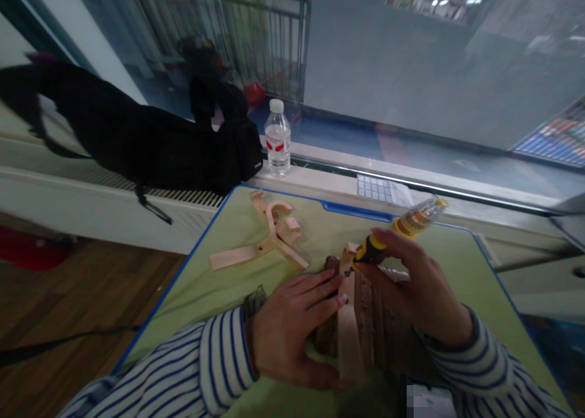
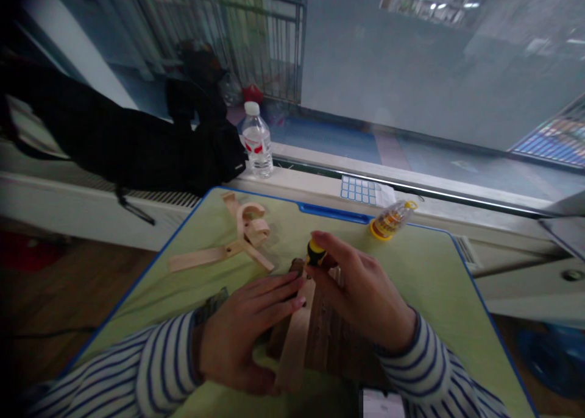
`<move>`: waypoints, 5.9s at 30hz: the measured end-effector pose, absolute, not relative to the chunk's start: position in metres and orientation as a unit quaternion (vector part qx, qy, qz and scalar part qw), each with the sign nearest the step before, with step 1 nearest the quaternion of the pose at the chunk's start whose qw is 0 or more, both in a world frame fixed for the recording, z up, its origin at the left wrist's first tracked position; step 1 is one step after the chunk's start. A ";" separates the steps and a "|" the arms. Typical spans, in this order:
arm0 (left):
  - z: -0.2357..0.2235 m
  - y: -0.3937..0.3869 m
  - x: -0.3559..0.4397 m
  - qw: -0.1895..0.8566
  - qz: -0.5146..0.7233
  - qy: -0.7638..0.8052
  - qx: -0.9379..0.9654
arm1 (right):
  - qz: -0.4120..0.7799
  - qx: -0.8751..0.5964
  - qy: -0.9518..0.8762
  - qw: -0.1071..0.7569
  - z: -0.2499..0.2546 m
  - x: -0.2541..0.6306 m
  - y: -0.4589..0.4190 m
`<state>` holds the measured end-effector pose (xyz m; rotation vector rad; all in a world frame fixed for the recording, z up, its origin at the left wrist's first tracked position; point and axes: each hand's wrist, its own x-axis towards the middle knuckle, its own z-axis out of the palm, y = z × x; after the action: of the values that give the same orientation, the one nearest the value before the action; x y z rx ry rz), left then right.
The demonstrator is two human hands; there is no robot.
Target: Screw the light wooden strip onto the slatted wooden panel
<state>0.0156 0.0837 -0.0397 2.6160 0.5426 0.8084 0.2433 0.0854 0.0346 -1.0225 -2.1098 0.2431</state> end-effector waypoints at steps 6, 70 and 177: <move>-0.039 0.084 0.016 0.168 0.299 0.189 0.920 | 0.099 -0.406 -0.827 0.376 0.035 0.243 0.086; -0.043 0.084 0.016 0.183 0.290 0.185 0.921 | 0.102 -0.404 -0.828 0.375 0.033 0.245 0.089; 0.055 0.127 0.054 0.249 0.216 0.361 0.872 | 0.055 -0.404 -0.842 0.354 0.056 0.244 0.085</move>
<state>0.0538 0.1268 0.0555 2.3771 0.9848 0.5878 0.2438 0.0850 0.0559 -1.0459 -2.1763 0.1415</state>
